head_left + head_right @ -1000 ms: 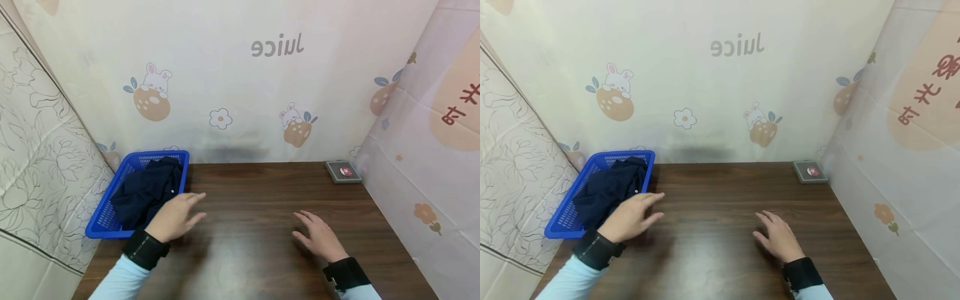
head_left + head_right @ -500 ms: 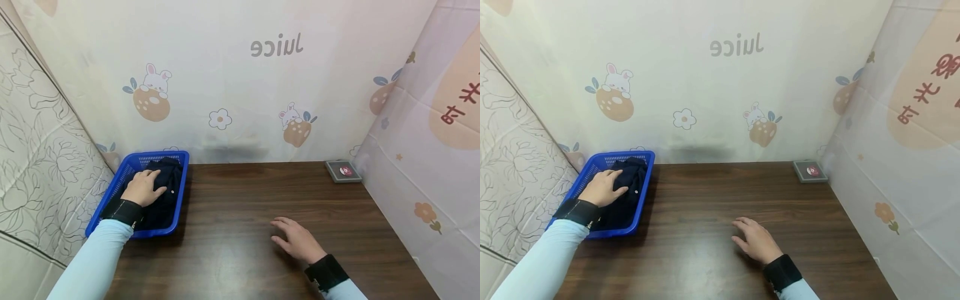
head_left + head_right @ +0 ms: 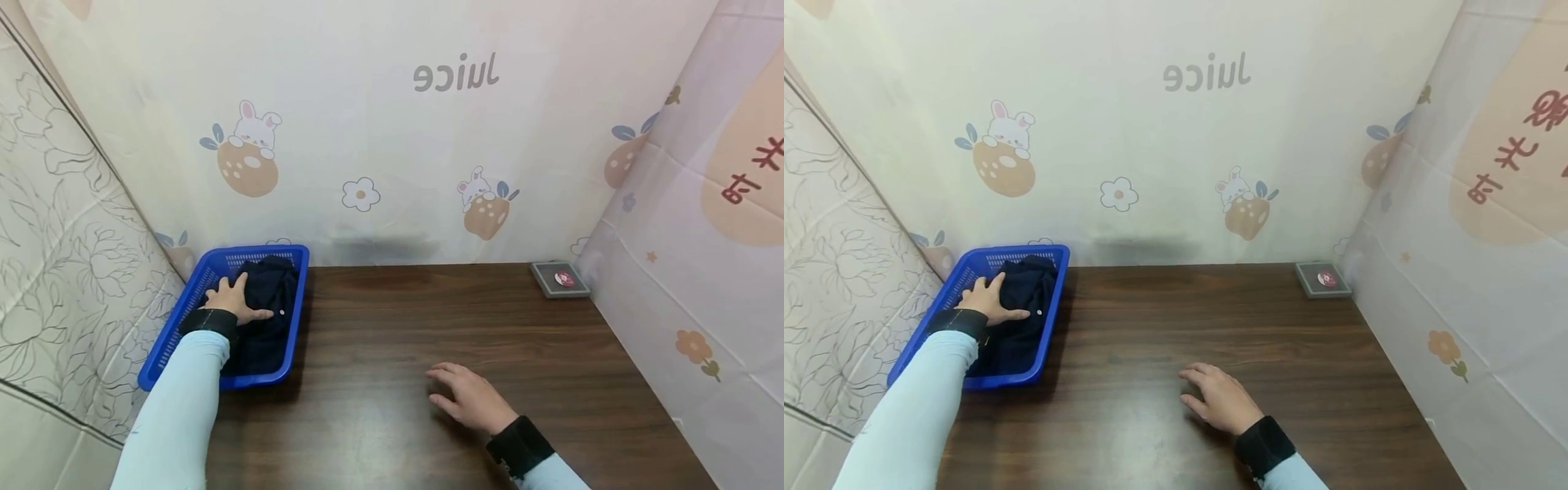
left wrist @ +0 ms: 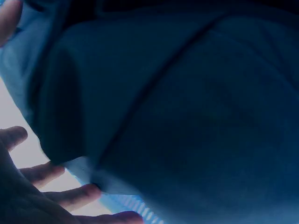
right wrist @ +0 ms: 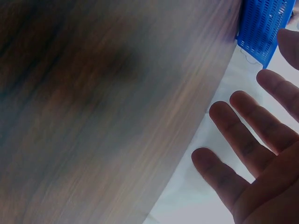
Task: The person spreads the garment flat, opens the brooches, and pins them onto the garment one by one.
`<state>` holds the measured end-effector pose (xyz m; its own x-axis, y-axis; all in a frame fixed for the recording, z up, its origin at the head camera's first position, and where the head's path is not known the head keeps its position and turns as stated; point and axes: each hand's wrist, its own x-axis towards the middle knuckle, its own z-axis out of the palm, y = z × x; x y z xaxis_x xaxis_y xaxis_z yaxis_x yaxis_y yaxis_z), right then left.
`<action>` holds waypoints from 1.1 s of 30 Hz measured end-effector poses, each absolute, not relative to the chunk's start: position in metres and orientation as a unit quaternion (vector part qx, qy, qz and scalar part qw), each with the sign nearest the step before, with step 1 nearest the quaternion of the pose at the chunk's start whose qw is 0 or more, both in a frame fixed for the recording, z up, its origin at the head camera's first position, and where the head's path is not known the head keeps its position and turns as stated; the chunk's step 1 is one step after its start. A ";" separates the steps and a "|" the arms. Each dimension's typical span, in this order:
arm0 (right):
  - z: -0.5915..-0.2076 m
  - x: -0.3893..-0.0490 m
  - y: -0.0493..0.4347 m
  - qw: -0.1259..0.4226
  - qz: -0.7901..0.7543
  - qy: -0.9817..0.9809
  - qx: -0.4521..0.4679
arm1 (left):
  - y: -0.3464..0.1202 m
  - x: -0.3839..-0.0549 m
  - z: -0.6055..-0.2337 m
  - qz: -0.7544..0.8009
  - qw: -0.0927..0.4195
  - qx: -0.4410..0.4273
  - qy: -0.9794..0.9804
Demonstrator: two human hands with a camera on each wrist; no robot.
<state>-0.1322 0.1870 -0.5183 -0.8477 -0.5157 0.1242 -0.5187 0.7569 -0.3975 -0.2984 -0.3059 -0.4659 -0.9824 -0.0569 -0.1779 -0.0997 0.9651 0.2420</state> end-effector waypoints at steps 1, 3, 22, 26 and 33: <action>-0.519 -0.132 0.186 0.003 0.213 -0.937 0.278 | -0.307 -0.302 -0.471 0.126 0.090 -0.043 0.987; -0.520 -0.131 0.185 0.001 0.213 -0.936 0.280 | -0.305 -0.307 -0.478 0.125 0.099 -0.048 0.986; -0.525 -0.133 0.176 -0.027 0.205 -0.943 0.261 | -0.283 -0.313 -0.507 0.076 0.167 -0.042 0.982; -0.525 -0.134 0.176 -0.041 0.207 -0.943 0.258 | -0.285 -0.317 -0.522 0.061 0.152 -0.049 0.985; -0.527 -0.135 0.178 -0.037 0.204 -0.943 0.260 | -0.280 -0.314 -0.519 0.076 0.125 -0.033 0.989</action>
<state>-0.1347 0.1778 -0.5272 -0.8617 -0.5061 0.0362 -0.4757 0.7811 -0.4045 -0.3138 -0.2799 -0.5192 -0.9665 -0.0469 -0.2525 -0.0851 0.9861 0.1429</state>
